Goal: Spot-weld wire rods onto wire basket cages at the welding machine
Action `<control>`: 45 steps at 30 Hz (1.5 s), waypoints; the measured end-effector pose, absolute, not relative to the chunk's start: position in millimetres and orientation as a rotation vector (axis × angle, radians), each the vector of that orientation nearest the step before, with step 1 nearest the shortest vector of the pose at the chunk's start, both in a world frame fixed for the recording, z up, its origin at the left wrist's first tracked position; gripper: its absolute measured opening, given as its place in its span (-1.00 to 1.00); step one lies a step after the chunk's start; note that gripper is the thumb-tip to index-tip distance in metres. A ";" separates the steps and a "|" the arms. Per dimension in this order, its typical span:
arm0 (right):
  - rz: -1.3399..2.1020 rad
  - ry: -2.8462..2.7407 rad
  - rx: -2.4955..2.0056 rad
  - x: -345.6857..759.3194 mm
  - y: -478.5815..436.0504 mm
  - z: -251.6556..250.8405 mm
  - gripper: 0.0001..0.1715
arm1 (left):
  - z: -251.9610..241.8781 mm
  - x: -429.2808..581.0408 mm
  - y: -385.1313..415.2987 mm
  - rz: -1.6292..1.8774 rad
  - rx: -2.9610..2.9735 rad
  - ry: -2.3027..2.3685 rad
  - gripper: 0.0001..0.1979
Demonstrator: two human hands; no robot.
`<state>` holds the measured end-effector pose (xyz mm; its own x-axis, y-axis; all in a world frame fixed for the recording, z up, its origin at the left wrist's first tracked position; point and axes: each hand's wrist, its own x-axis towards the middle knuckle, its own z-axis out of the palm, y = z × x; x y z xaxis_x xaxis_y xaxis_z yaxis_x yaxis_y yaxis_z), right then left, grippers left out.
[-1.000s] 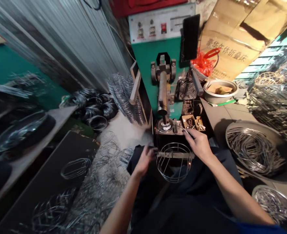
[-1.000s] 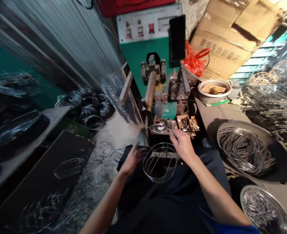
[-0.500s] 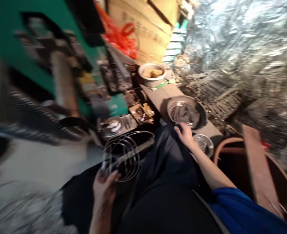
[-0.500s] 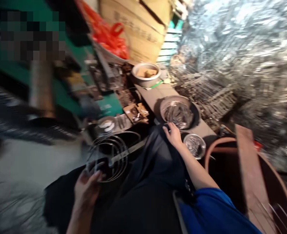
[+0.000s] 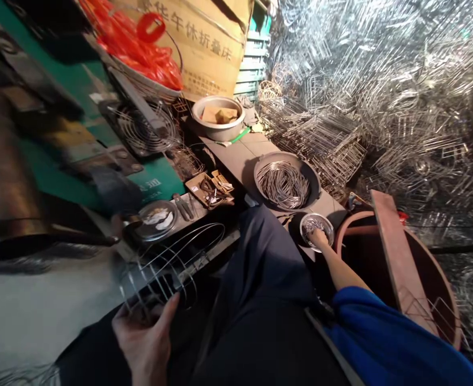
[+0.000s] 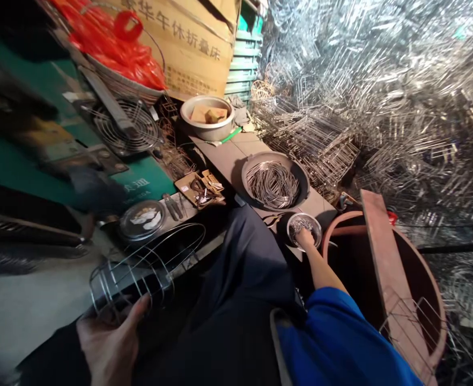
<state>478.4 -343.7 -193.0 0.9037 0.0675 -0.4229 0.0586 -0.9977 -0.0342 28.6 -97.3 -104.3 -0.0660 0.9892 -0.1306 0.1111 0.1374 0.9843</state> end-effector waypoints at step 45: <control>0.339 -1.998 -1.051 212.2 -6.3 -32.2 -0.80 | -73.5 -12.2 -65.8 1.284 1.285 1.586 -0.20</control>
<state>212.2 -6.3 -32.2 -0.3027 0.7784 0.5500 0.5537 0.6133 -0.5633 -12.2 -65.8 -73.5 -0.2492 0.9668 0.0562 0.2562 0.0098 0.9666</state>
